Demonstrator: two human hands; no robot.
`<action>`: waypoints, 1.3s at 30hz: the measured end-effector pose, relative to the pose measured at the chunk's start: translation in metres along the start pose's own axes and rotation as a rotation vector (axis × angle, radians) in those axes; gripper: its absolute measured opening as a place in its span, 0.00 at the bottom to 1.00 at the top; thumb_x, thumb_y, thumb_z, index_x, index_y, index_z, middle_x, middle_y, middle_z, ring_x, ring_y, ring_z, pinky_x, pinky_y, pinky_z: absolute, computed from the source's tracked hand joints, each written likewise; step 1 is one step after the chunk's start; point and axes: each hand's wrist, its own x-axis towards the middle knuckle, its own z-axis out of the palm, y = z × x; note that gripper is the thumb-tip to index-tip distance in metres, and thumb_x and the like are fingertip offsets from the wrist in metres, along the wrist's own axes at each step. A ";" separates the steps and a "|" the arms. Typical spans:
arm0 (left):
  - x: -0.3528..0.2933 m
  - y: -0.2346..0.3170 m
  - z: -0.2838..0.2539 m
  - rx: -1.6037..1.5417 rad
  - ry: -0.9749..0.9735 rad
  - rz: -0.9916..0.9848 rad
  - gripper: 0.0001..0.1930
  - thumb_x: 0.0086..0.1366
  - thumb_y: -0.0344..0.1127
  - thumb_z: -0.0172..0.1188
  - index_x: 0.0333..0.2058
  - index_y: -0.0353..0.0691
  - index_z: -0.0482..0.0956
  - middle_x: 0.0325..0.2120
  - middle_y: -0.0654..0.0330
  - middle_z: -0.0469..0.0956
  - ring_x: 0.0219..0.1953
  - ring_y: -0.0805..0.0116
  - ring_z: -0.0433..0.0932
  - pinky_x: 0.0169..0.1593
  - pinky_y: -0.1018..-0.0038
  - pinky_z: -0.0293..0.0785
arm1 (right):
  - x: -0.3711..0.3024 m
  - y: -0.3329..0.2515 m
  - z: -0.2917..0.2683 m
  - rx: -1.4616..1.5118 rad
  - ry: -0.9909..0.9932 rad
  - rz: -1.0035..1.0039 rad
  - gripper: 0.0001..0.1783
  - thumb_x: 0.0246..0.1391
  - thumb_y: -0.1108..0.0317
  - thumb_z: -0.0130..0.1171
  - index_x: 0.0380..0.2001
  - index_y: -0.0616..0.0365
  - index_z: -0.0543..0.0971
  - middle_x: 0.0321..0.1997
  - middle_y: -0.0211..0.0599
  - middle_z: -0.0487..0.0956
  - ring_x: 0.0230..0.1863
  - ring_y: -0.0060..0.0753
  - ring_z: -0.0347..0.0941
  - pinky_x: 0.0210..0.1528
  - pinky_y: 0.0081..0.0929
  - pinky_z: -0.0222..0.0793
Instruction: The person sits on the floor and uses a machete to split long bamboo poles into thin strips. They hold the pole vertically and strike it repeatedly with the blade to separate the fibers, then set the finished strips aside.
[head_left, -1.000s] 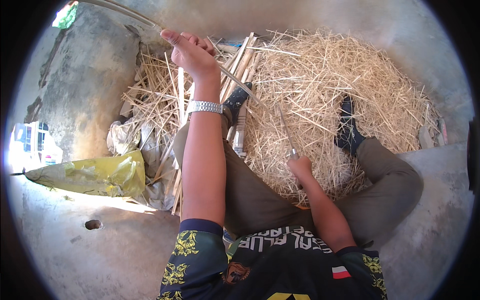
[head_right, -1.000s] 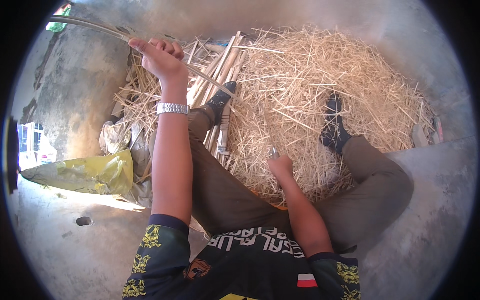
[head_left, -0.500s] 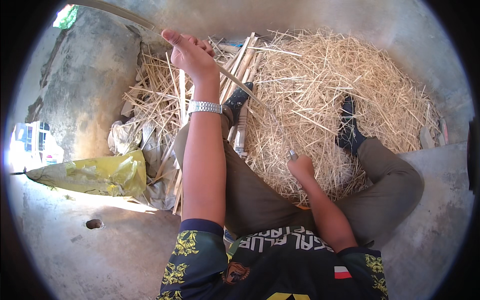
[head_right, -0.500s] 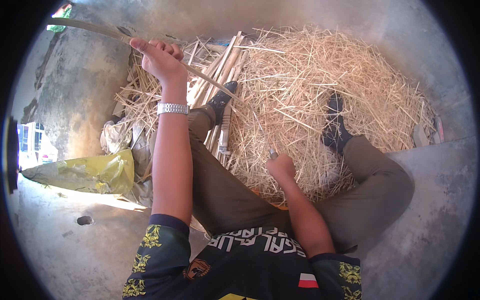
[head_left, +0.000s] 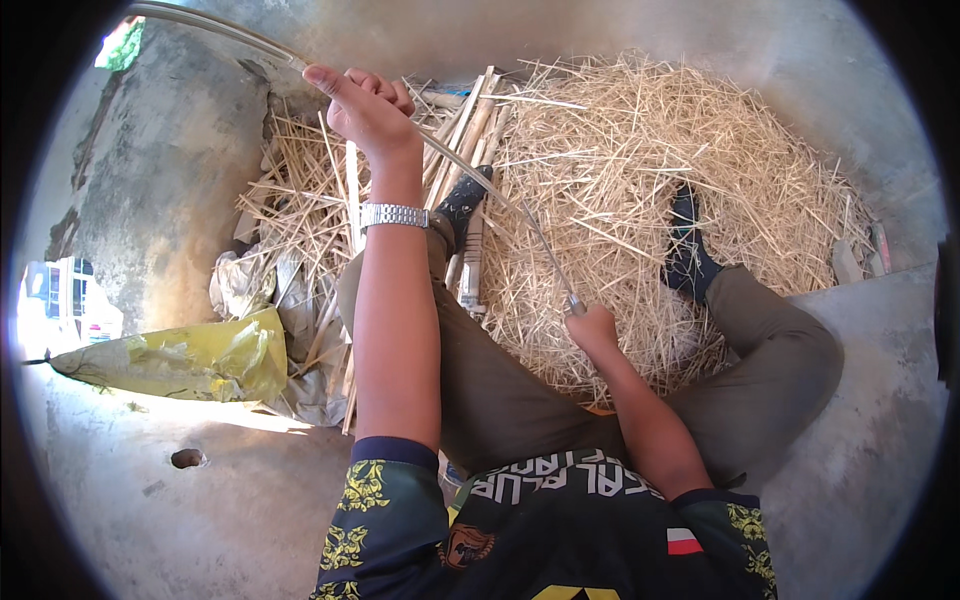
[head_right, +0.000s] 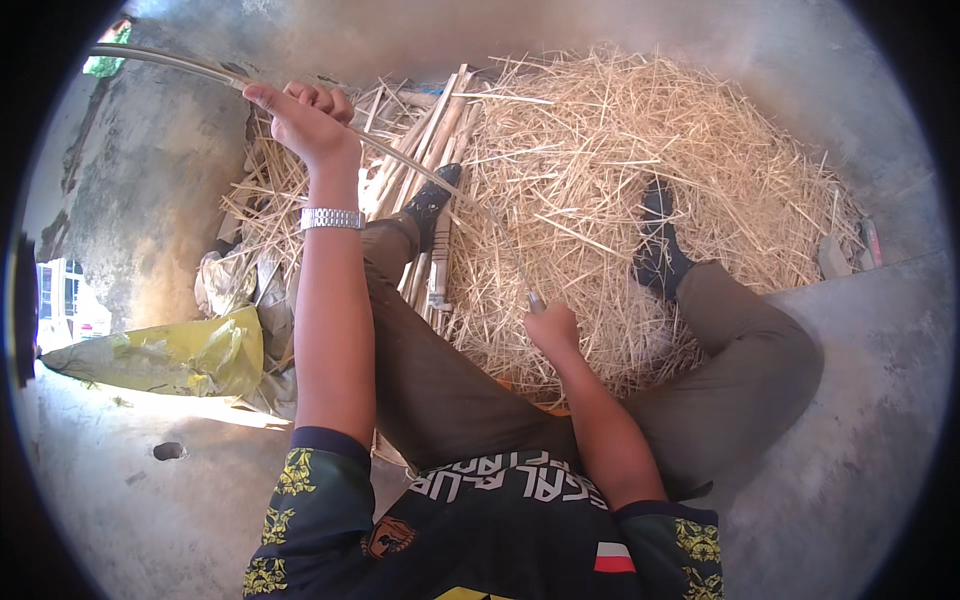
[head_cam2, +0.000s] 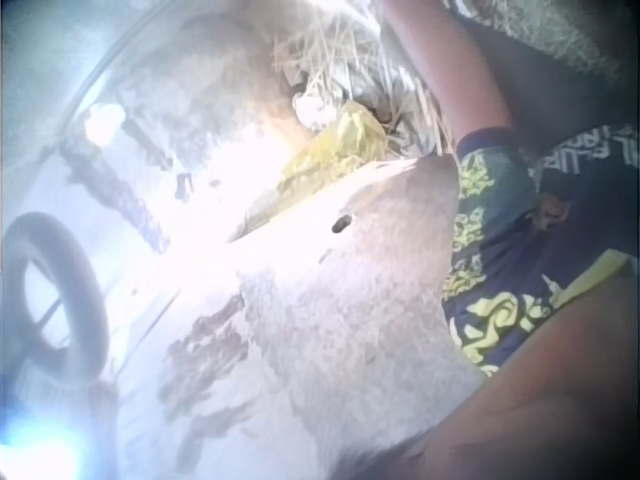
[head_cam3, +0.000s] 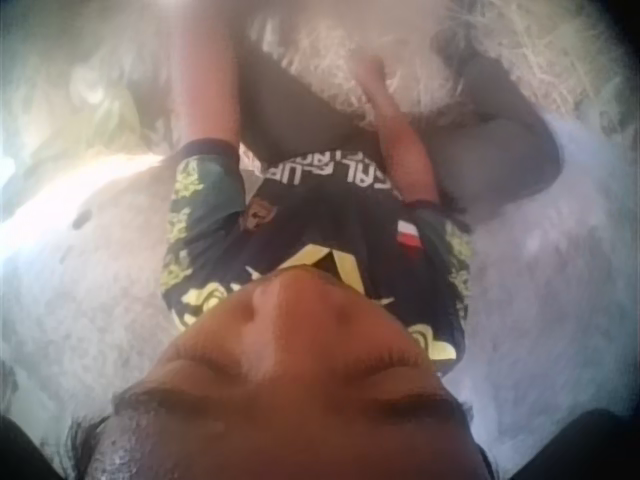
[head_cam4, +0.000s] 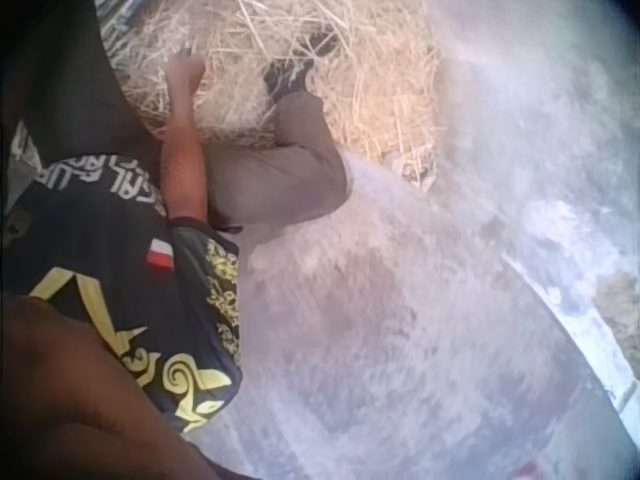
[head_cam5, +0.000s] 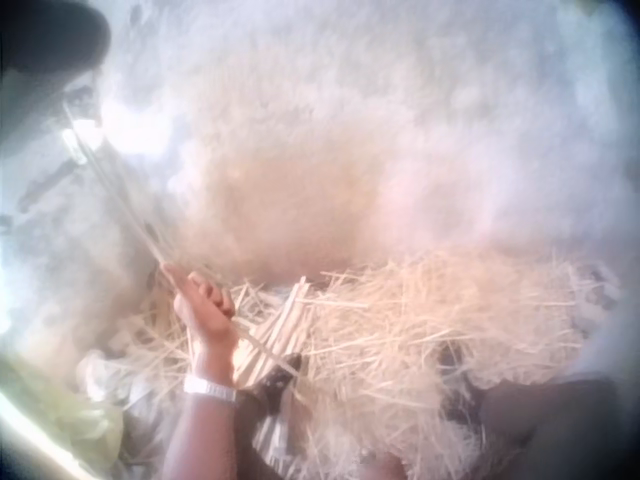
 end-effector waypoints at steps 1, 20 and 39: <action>0.000 0.001 -0.001 0.004 0.001 0.006 0.39 0.63 0.81 0.43 0.17 0.49 0.48 0.14 0.70 0.46 0.12 0.76 0.50 0.17 0.75 0.46 | -0.008 -0.014 -0.006 -0.039 0.027 -0.046 0.15 0.53 0.62 0.61 0.27 0.68 0.80 0.25 0.50 0.82 0.27 0.49 0.80 0.32 0.42 0.71; -0.001 0.001 -0.005 -0.009 0.064 0.014 0.39 0.61 0.83 0.42 0.20 0.50 0.45 0.14 0.71 0.43 0.14 0.76 0.44 0.19 0.74 0.39 | -0.025 -0.036 -0.006 0.290 0.133 -0.349 0.16 0.52 0.62 0.64 0.22 0.65 0.78 0.19 0.40 0.77 0.20 0.32 0.72 0.28 0.38 0.66; -0.011 0.129 -0.062 -0.020 0.186 0.231 0.38 0.63 0.83 0.21 0.16 0.53 0.49 0.10 0.71 0.47 0.13 0.77 0.45 0.17 0.75 0.45 | -0.035 -0.048 -0.018 -0.130 0.054 -0.328 0.16 0.55 0.58 0.60 0.40 0.57 0.84 0.31 0.55 0.83 0.35 0.57 0.82 0.42 0.50 0.76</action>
